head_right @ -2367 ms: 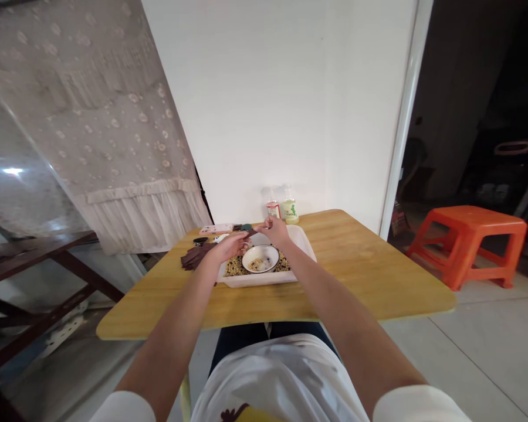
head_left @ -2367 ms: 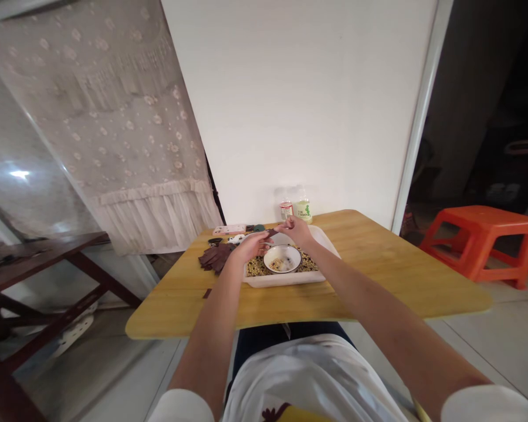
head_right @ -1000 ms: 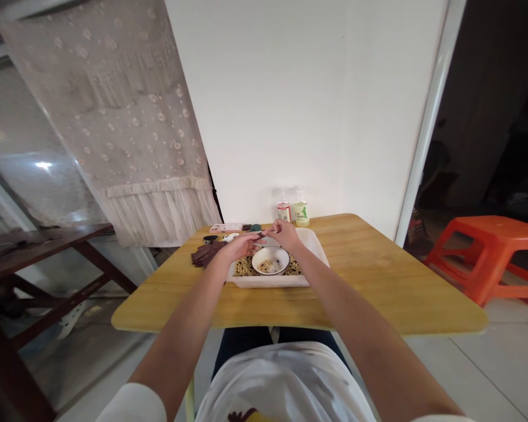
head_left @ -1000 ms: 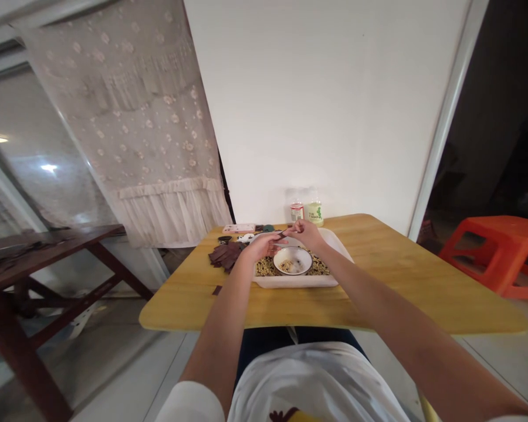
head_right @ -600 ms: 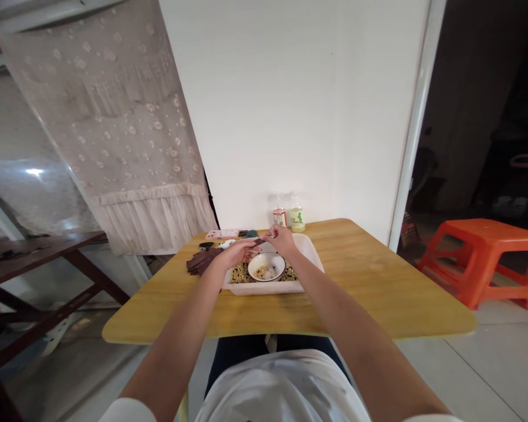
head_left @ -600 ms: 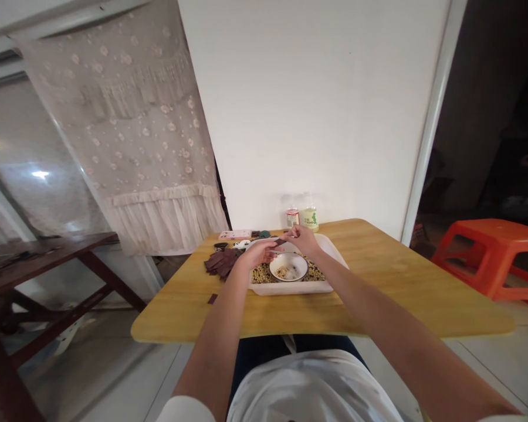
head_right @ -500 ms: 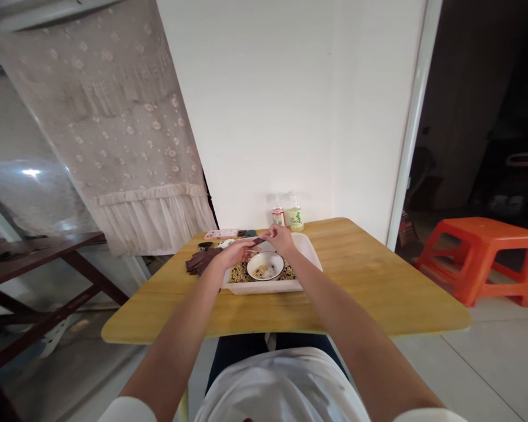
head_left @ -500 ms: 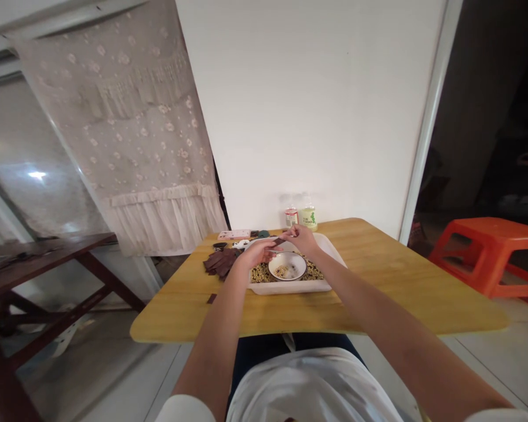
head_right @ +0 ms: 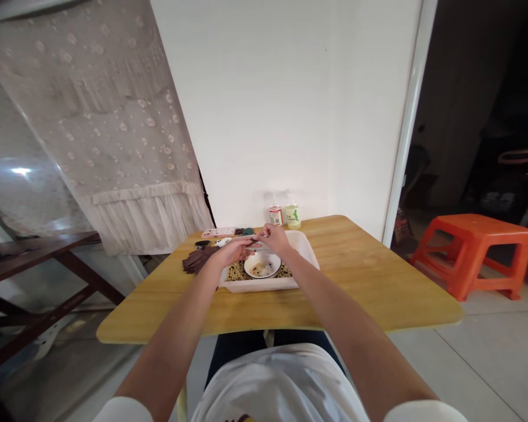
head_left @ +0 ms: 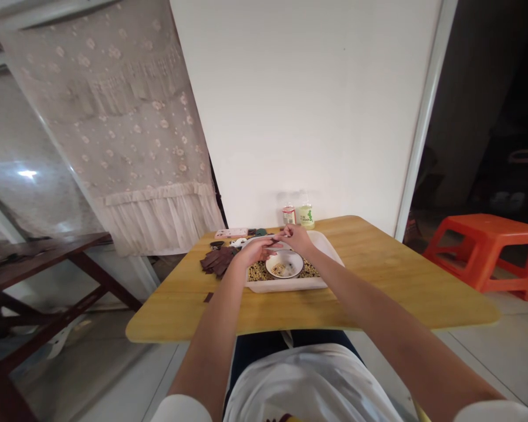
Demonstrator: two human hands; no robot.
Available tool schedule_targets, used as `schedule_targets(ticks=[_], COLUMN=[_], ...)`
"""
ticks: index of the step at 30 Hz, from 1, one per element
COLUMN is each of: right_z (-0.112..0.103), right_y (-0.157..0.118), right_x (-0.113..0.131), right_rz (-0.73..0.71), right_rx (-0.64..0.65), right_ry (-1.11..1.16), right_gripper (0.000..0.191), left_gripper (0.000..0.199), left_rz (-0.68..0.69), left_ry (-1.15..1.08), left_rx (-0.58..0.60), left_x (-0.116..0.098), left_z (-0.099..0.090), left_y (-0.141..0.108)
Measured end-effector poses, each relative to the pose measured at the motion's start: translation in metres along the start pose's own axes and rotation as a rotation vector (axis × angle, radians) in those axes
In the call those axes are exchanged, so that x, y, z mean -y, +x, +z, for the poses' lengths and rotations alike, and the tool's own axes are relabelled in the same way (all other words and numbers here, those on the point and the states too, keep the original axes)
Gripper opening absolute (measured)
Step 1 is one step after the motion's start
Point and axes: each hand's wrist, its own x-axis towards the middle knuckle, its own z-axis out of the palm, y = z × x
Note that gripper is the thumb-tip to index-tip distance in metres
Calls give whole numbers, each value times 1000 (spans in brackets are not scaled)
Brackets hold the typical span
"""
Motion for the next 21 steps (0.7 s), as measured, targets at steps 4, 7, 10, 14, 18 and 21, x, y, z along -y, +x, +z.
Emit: schedule_targets(ticks=[4,7,10,14,18,21], right_z=[-2,-3,-2,0,1,1], right_y=[1,1,1,1,0,0], right_x=[-1,-3,-5,-4,-3,-2], right_rz=[3,19,31,29,12,9], right_rx=[-86,-93,-66,-40,12,52], right_ry=[-89,-86,-26,68,109,162], right_gripper=[35,34,34,33,33,31], left_gripper=[34,37,37,30,31,33], left_rz=[-12,-25,-19,-27,-21,-11], left_ry=[-20,-38,-49,-54,-56,-52], left_rx=[-22,-31,-42,-95,-77,-44], left_x=[-1,-2,-3,-4,-4,-3], left_z=[1,3,4,7,7,5], left_y=[-1,-3,-4,-7,-7,-5])
